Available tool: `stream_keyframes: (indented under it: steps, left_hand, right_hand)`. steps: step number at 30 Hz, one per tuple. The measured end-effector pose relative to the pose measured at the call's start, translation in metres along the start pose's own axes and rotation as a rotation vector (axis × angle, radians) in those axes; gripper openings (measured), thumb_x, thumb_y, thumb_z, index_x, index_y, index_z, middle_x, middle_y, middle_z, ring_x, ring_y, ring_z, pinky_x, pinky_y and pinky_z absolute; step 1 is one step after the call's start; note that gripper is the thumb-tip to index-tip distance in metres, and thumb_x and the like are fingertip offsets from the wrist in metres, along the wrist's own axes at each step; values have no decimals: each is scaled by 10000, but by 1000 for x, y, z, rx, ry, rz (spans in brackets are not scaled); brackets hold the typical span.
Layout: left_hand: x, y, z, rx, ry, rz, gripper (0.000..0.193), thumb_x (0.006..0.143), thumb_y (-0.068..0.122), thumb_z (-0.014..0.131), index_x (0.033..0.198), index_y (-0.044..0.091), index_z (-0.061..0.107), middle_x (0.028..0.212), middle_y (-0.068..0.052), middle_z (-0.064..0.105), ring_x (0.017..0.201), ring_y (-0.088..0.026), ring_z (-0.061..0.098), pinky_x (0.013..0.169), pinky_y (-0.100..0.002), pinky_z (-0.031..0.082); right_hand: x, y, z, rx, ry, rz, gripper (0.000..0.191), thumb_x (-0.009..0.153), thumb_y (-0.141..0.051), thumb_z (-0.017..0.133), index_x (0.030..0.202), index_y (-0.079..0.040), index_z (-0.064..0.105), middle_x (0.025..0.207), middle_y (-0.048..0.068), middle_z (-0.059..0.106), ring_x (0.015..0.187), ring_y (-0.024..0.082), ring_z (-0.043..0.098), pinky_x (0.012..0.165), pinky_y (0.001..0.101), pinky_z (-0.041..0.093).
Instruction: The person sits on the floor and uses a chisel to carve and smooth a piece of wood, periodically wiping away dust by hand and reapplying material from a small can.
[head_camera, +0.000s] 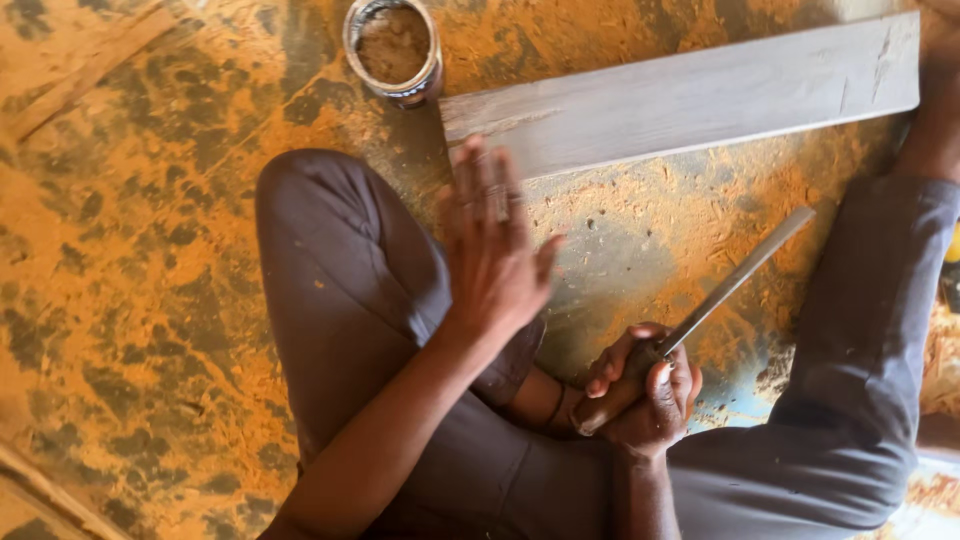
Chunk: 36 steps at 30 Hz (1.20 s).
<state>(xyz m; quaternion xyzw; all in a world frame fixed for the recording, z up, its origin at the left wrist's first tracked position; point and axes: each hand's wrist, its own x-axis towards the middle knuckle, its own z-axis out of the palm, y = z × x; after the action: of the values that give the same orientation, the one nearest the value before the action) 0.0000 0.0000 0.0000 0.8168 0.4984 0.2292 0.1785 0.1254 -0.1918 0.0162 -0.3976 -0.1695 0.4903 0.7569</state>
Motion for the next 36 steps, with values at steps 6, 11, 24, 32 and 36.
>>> stream_keyframes:
  steps: [6,11,24,32,36]
  left_hand:
    - [-20,-37,39,109,-127,-158,1140,934,517,748,1590,-157,103,1670,-391,36,1589,-509,71,1280,-665,96]
    - [-1,-28,63,153,-42,-157,1132,960,551,708,1582,-189,118,1664,-414,12,1579,-545,18,1279,-669,67]
    - [17,-2,82,202,-187,-169,1080,1000,642,584,1617,-85,76,1714,-285,12,1617,-444,18,1280,-685,22]
    - [42,25,95,25,8,108,966,907,542,734,1561,-39,326,1627,-267,333,1527,-397,320,1235,-718,200]
    - [28,-28,68,86,179,15,680,965,296,837,1510,-5,562,1451,-160,581,1373,-308,561,1243,-564,401]
  right_hand:
    - [-6,21,-29,245,-64,-13,456,1137,-281,600,1415,72,523,895,176,547,743,260,598,667,373,538]
    - [-3,11,-35,268,-121,-55,444,1145,-274,582,1426,64,521,920,174,544,741,258,591,668,378,539]
    - [-7,14,-28,216,-167,-39,444,1137,-284,593,1410,62,537,882,166,551,730,256,605,651,360,549]
    - [-6,11,-28,93,-135,-26,428,1143,-281,588,1398,58,537,876,160,556,720,257,615,642,364,557]
    - [-5,10,-28,116,-135,-15,433,1132,-281,587,1399,56,533,894,161,560,731,251,614,662,365,557]
